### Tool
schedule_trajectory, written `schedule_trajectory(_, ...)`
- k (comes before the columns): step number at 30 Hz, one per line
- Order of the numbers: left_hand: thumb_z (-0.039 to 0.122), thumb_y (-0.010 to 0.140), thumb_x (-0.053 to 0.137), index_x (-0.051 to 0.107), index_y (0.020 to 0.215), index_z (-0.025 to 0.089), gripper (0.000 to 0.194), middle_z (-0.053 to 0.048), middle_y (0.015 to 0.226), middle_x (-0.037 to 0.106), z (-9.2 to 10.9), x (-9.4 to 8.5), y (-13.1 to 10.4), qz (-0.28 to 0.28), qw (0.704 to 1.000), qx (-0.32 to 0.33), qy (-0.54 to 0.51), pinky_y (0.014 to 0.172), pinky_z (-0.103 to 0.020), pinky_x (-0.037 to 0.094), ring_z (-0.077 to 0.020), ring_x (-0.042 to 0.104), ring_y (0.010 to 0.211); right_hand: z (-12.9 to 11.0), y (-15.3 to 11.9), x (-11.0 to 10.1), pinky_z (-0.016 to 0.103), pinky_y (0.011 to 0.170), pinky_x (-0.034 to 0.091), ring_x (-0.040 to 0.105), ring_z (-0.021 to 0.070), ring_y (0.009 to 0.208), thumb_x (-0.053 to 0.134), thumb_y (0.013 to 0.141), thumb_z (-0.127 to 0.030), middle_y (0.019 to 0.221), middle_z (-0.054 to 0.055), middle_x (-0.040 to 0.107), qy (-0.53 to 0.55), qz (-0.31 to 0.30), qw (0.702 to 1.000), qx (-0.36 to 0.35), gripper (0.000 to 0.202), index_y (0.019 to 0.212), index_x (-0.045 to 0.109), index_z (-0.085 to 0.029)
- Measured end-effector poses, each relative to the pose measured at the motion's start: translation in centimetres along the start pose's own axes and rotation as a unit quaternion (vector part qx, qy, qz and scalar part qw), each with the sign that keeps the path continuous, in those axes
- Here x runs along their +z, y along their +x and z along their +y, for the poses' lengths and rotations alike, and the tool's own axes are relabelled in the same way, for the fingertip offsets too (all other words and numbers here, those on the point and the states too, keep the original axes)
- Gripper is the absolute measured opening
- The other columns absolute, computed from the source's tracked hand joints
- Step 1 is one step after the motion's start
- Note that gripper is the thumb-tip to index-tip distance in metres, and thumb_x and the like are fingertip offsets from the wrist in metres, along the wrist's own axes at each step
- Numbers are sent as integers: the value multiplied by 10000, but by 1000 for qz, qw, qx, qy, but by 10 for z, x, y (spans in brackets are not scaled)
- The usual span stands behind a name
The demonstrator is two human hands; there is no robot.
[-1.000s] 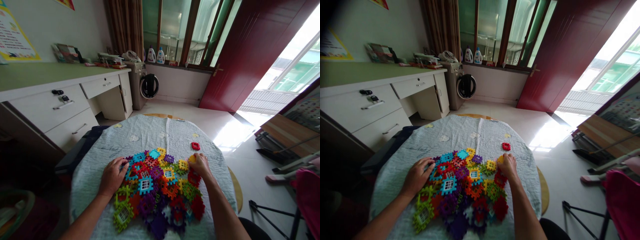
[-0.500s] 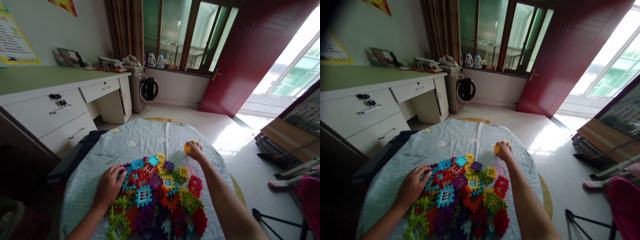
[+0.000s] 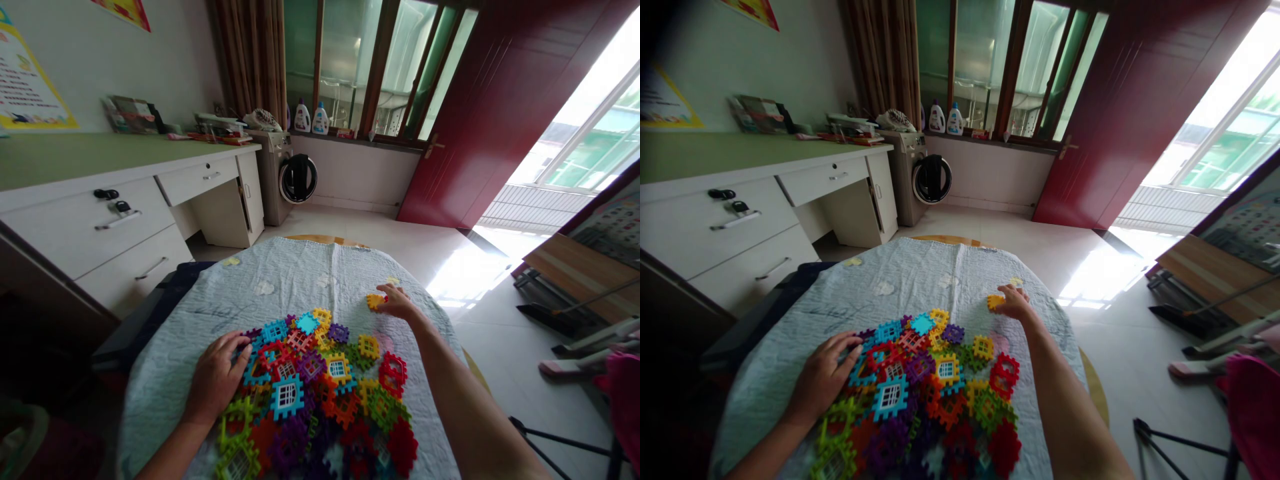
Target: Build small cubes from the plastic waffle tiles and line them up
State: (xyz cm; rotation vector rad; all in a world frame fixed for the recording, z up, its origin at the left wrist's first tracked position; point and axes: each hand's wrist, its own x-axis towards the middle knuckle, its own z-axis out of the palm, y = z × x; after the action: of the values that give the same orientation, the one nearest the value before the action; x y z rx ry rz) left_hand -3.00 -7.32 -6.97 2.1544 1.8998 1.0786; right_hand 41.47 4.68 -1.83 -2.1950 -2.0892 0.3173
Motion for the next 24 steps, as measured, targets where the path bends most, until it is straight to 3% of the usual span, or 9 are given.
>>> schedule_trajectory(4, 490, 887, 463, 681, 905, 226, 342, -80, 1053, 702, 1, -1, 1, 1, 1000, -1, 1, 965, -434, 498, -260, 641, 1033, -12, -1, 9, 393, 886, 328, 470, 289, 1087, 709, 655, -337, 1179, 55, 596, -22, -15, 999, -24, 479, 1128, 670, -266)
schedule_trajectory(8, 490, 885, 465, 680, 906, 229, 339, -76, 1052, 704, 2, -1, 0, 4, 1000, -3, 1, 960, -427, 501, -256, 643, 1029, -18, 3, 9, 400, 880, 315, 458, 292, 1082, 726, 654, -395, 1145, 68, 590, -31, -18, 999, -36, 481, 1111, 666, -259)
schedule_trajectory(11, 489, 883, 468, 679, 910, 231, 335, -75, 1054, 703, 1, -1, 0, 3, 1000, -4, 2, 958, -430, 501, -259, 642, 1031, -17, 5, 8, 393, 887, 317, 459, 289, 1099, 730, 644, -316, 1170, 65, 592, -31, -27, 998, -43, 491, 1128, 663, -269)
schedule_trajectory(17, 485, 886, 468, 677, 916, 230, 331, -79, 1062, 700, -1, 0, -1, 0, 1000, 0, 4, 966, -431, 498, -262, 638, 1044, 14, 4, -4, 347, 903, 357, 475, 257, 1161, 631, 722, -222, 1392, 83, 503, -16, -14, 1000, -17, 676, 1386, 504, -252)
schedule_trajectory(21, 499, 888, 461, 676, 908, 230, 345, -80, 1054, 705, -1, 1, -1, 6, 1000, 5, 6, 953, -424, 507, -262, 644, 1033, 35, -3, -10, 334, 893, 376, 497, 269, 1149, 638, 682, -187, 1354, 87, 547, -22, -25, 999, 1, 657, 1334, 560, -225)
schedule_trajectory(24, 506, 886, 461, 676, 906, 232, 349, -80, 1056, 706, -1, 0, 0, 7, 1000, 6, 9, 951, -424, 509, -263, 645, 1034, 38, -4, -7, 310, 872, 384, 532, 246, 1089, 661, 638, -159, 1274, 65, 593, -25, -37, 999, -8, 615, 1245, 623, -249)
